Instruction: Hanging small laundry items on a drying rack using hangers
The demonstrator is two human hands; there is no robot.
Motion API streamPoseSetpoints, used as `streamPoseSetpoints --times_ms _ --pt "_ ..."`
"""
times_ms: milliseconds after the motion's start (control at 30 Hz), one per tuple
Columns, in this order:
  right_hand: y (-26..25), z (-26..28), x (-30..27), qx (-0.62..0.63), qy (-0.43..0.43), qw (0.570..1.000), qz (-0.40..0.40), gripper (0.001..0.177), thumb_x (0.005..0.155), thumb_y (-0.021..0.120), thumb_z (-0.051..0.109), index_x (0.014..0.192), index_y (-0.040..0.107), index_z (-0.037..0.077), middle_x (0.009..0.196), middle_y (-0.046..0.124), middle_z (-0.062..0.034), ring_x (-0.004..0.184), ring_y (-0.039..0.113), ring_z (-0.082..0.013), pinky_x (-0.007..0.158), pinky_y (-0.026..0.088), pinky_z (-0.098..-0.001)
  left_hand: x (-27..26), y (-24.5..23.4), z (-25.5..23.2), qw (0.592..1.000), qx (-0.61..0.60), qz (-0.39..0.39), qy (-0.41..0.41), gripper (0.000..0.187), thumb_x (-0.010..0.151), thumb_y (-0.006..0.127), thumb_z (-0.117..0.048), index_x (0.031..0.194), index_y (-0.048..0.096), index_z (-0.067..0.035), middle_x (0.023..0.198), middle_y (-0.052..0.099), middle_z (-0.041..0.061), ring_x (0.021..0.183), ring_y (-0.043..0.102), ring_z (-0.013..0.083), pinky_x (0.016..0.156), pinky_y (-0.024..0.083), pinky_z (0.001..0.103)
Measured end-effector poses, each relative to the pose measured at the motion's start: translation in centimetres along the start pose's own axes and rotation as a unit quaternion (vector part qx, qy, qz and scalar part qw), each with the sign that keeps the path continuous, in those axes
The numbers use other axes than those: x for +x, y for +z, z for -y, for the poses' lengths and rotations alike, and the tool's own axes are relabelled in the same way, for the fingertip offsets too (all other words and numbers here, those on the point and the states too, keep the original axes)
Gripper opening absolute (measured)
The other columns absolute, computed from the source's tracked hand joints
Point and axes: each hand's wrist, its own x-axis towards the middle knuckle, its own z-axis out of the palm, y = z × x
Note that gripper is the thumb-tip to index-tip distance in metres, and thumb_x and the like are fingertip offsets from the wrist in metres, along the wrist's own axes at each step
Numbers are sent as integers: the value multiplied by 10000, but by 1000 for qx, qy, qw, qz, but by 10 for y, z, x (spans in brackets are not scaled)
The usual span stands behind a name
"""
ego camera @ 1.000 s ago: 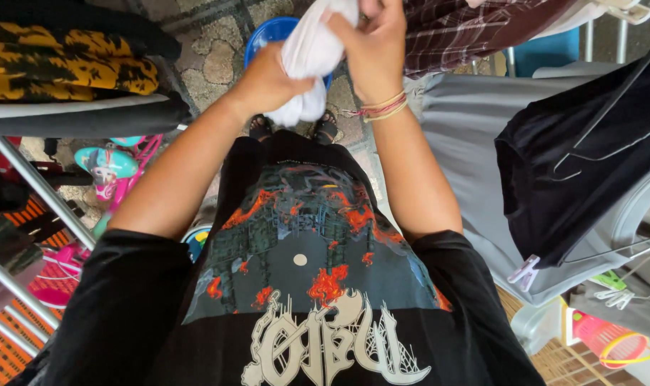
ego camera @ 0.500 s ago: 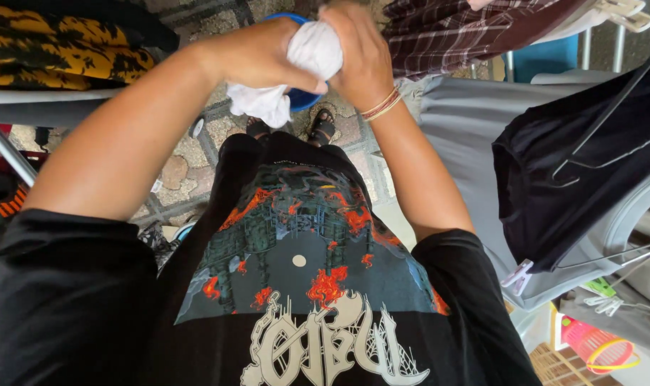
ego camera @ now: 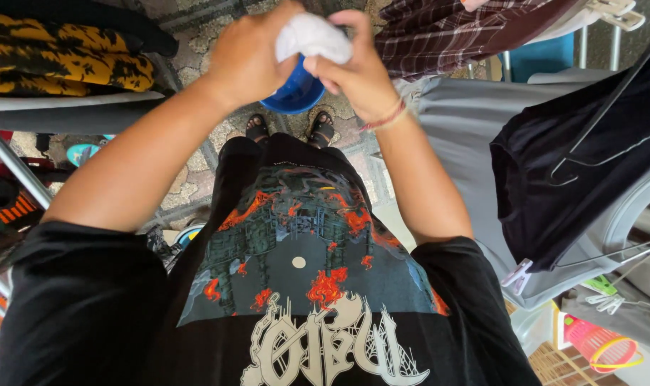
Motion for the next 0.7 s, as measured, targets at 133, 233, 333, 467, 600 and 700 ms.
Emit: streamPoseSetpoints --times_ms 133,233,333,467,600,700 --pt "30 20 -21 -190 -314 923 -110 410 991 630 -89 1228 333 65 1004 704 -253 956 753 -323 902 651 -373 12 14 23 971 -234 0 -45 492 917 760 -193 1349 611 -12 1335 670 189 1185 617 322 967 440 420" --pt "-4 -16 -15 -570 -492 638 -159 414 1022 719 144 1389 530 112 1175 531 -126 970 607 -331 875 532 -481 19 -7 11 866 -432 205 -147 195 907 708 -182 1076 618 -142 785 620 -12 662 557 67 581 419 223" --pt "-24 -36 -5 -662 -568 440 -211 284 1049 771 356 1295 697 237 1326 379 -40 1289 378 -238 1180 328 -597 28 -39 -17 810 -447 350 -148 196 874 711 -226 770 569 -142 634 545 -44 447 393 44 389 239 221" --pt "-18 5 16 -685 -614 320 -228 538 964 904 248 1414 612 283 1589 343 -34 1567 70 -375 1206 49 -742 40 -48 -39 842 -279 428 -173 234 839 717 -281 722 624 -101 675 601 3 566 470 139 504 325 305" --pt "6 74 17 -674 -603 424 -58 83 1060 627 135 990 584 148 990 621 -24 828 565 -226 602 462 -377 49 -43 -44 860 -216 432 -165 313 861 815 -264 776 552 -117 641 530 46 553 480 173 505 348 312" --pt "1 45 36 -737 -521 419 -102 66 948 647 173 972 624 230 811 548 72 600 512 -125 455 395 -269 51 -15 -19 915 -30 374 -147 351 883 752 -378 848 600 -64 652 589 116 513 519 279 452 359 419"
